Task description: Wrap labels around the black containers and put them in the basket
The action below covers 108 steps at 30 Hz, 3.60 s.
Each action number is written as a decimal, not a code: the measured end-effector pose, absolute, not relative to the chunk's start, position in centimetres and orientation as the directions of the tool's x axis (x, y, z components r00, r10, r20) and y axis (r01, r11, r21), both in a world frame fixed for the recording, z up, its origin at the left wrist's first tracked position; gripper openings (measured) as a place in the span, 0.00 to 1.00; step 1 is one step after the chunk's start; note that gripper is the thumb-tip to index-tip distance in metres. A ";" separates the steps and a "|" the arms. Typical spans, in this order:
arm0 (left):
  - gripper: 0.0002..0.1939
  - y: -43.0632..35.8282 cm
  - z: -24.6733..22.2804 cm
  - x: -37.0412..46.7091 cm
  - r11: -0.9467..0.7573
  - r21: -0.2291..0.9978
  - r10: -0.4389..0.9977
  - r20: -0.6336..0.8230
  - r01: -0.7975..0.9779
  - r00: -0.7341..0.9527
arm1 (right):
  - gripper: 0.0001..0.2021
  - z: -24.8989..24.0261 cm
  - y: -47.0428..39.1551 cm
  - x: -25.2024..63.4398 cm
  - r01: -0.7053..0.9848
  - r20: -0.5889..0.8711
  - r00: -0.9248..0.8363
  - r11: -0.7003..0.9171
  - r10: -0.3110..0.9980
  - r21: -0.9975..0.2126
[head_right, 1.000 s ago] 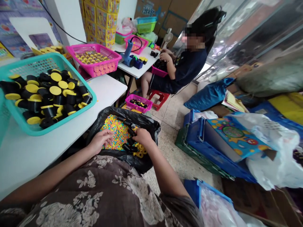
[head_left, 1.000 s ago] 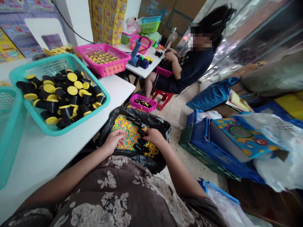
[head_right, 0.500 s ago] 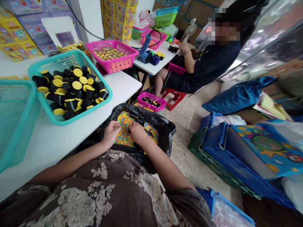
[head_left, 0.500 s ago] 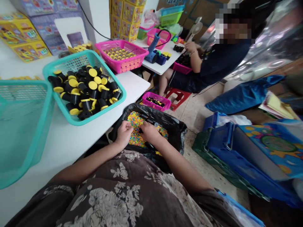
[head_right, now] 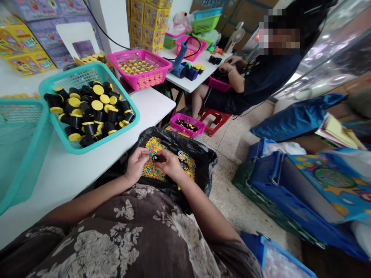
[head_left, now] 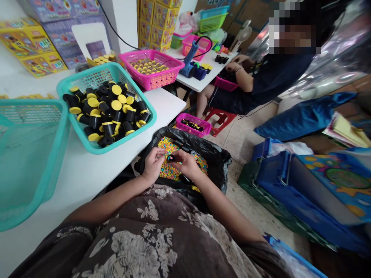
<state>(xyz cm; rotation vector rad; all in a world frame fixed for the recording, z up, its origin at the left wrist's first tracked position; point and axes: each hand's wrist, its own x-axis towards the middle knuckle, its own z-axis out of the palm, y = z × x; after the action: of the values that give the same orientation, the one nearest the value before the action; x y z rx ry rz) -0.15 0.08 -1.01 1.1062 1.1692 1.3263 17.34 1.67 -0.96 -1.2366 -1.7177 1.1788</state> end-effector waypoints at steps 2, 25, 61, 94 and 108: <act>0.12 0.0 -0.8 -0.1 0.015 0.992 0.998 -0.008 -0.129 0.055 | 0.14 -0.8 1.2 17.3 0.246 0.060 -0.269 0.129 0.961 -0.961; 0.24 0.3 -0.3 0.3 0.221 0.971 0.973 -0.213 -0.088 0.085 | 0.07 1.6 -0.7 27.2 0.906 -0.076 0.135 -0.154 0.988 -0.395; 0.21 0.0 -0.8 0.4 0.141 0.990 0.938 -0.130 -0.012 0.323 | 0.12 1.3 -0.9 14.5 -0.145 -0.146 0.158 -0.124 0.976 -0.982; 0.19 -0.3 0.5 0.5 0.212 0.956 0.939 -0.142 -0.201 0.314 | 0.15 0.9 -1.1 12.3 -0.357 -0.421 0.156 -0.347 0.893 -0.867; 0.15 -0.2 -0.7 0.3 -0.141 0.983 0.985 0.128 0.118 0.119 | 0.12 1.2 -1.7 13.2 0.041 -0.141 0.185 -0.151 0.973 -0.988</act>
<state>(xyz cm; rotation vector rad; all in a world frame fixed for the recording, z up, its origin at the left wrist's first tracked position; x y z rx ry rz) 0.30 -0.21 -0.67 1.4528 1.1500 1.1615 13.23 -1.74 1.21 -1.4380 -1.0379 1.1502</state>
